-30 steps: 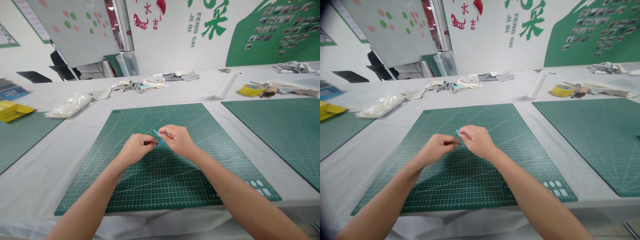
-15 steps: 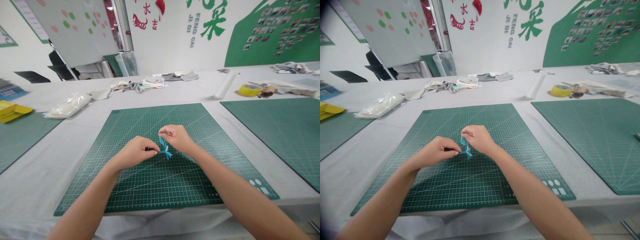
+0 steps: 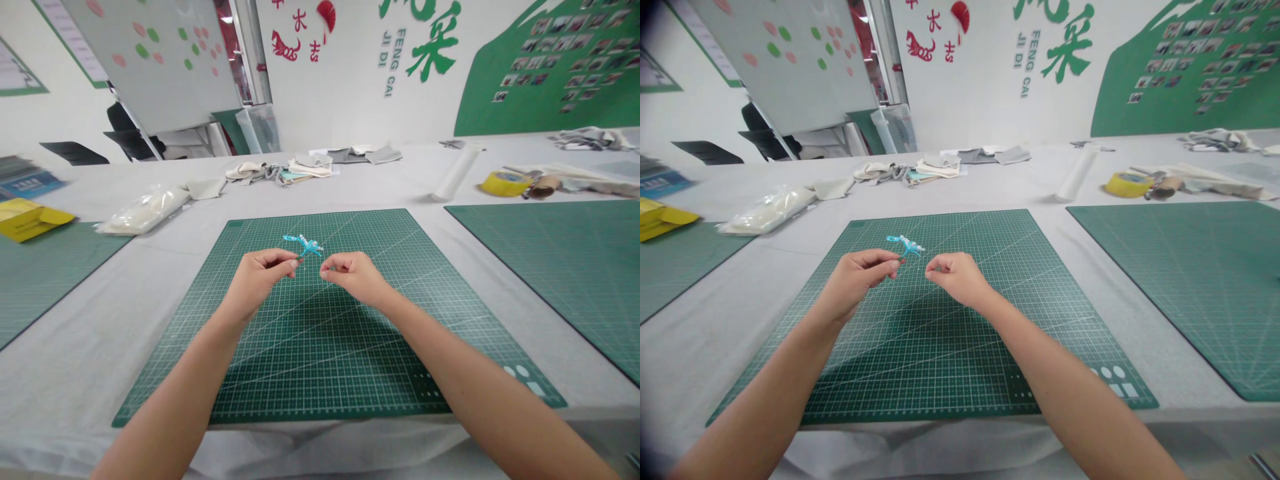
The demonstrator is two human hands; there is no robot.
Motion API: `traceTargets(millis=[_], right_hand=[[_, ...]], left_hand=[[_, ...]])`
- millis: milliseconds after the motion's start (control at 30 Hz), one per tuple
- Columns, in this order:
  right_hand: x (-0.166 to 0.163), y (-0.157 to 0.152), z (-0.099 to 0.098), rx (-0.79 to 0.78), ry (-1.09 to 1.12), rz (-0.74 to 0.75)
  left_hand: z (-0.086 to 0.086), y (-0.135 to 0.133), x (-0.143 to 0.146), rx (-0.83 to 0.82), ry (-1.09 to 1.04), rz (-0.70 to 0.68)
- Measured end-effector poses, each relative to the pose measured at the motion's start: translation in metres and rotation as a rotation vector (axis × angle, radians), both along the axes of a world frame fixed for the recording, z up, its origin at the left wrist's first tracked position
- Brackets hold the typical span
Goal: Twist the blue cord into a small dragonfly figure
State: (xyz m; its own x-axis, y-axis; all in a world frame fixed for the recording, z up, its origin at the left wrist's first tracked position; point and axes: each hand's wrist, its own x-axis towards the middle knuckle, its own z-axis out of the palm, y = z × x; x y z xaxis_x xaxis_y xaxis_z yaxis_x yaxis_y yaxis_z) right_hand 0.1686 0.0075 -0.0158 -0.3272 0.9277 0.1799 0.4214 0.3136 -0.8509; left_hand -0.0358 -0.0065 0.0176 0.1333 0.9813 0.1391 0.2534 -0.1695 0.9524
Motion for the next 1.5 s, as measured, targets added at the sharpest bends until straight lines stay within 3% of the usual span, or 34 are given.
traceTargets(millis=[267, 600, 733, 833, 967, 1133, 1333, 1500], right_hand=[[-0.005, -0.016, 0.014, 0.004, 0.062, 0.163], [-0.005, -0.022, 0.02, -0.015, 0.153, 0.196], [-0.004, -0.024, 0.021, 0.011, 0.148, 0.157], [-0.003, -0.022, 0.022, 0.088, 0.101, 0.084], [-0.002, -0.018, 0.018, 0.304, -0.065, -0.013], [-0.002, -0.014, 0.009, 0.418, -0.248, -0.003], [0.001, -0.006, 0.005, 0.337, -0.243, 0.015], [0.003, 0.005, -0.002, 0.085, -0.095, -0.029]], left_hand=[[-0.005, 0.003, -0.002, -0.021, 0.007, 0.044], [-0.008, 0.005, -0.001, 0.038, 0.135, 0.004], [-0.013, 0.003, 0.001, 0.083, 0.306, -0.06], [-0.016, -0.001, 0.004, 0.123, 0.488, -0.119], [-0.018, -0.007, 0.009, 0.159, 0.644, -0.241], [-0.014, -0.011, 0.011, 0.185, 0.721, -0.384], [-0.006, -0.014, 0.012, 0.21, 0.691, -0.534], [0.001, -0.015, 0.01, 0.127, 0.495, -0.517]])
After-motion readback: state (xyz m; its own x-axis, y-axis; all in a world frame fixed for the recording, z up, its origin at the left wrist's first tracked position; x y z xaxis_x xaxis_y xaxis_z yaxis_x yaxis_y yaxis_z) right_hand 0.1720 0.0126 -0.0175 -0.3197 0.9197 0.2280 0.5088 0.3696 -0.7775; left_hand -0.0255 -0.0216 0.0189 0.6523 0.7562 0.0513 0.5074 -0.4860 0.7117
